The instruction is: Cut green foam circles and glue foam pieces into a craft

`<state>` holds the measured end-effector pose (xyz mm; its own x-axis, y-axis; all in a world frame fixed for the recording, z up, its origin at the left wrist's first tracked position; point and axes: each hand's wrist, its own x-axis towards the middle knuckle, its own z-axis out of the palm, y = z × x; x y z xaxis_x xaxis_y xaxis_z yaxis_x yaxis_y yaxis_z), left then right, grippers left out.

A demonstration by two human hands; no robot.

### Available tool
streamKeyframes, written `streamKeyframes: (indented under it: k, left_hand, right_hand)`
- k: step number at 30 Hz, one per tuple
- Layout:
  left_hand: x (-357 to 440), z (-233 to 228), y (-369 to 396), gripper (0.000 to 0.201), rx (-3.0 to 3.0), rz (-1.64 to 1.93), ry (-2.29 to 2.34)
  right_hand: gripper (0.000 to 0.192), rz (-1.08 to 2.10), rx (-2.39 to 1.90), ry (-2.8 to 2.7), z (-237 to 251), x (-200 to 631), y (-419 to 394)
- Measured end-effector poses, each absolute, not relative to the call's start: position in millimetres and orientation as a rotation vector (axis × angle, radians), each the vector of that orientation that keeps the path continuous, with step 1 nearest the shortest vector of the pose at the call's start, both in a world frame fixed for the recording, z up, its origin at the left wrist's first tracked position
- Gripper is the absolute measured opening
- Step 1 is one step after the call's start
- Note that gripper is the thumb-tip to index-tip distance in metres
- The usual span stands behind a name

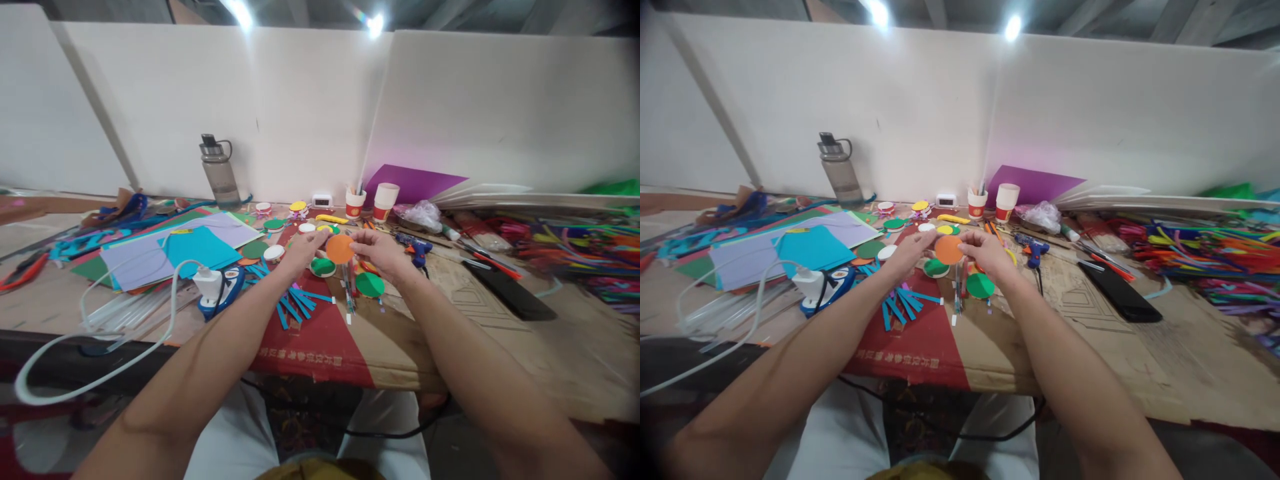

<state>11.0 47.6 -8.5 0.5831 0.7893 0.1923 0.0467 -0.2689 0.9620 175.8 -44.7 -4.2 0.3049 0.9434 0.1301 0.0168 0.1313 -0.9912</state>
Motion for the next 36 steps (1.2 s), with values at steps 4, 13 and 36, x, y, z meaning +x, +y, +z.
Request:
streamKeyframes:
  k: [4, 13, 36]
  left_hand:
    - [11.1, -8.5, 46.2, 0.044, 1.76, 0.726, 0.571]
    - [9.9, -4.5, 54.1, 0.04, 1.29, 0.944, 0.561]
    - [-4.1, 15.2, 66.7, 0.022, 0.936, 1.298, 0.554]
  right_hand:
    - [0.022, 0.813, -1.289, -1.204, -1.5, 168.8, -46.4]
    - [0.014, 0.524, -1.411, -1.311, -1.7, 162.0, -47.5]
    - [0.023, 0.206, -1.438, -2.424, -17.1, 104.0, -68.0]
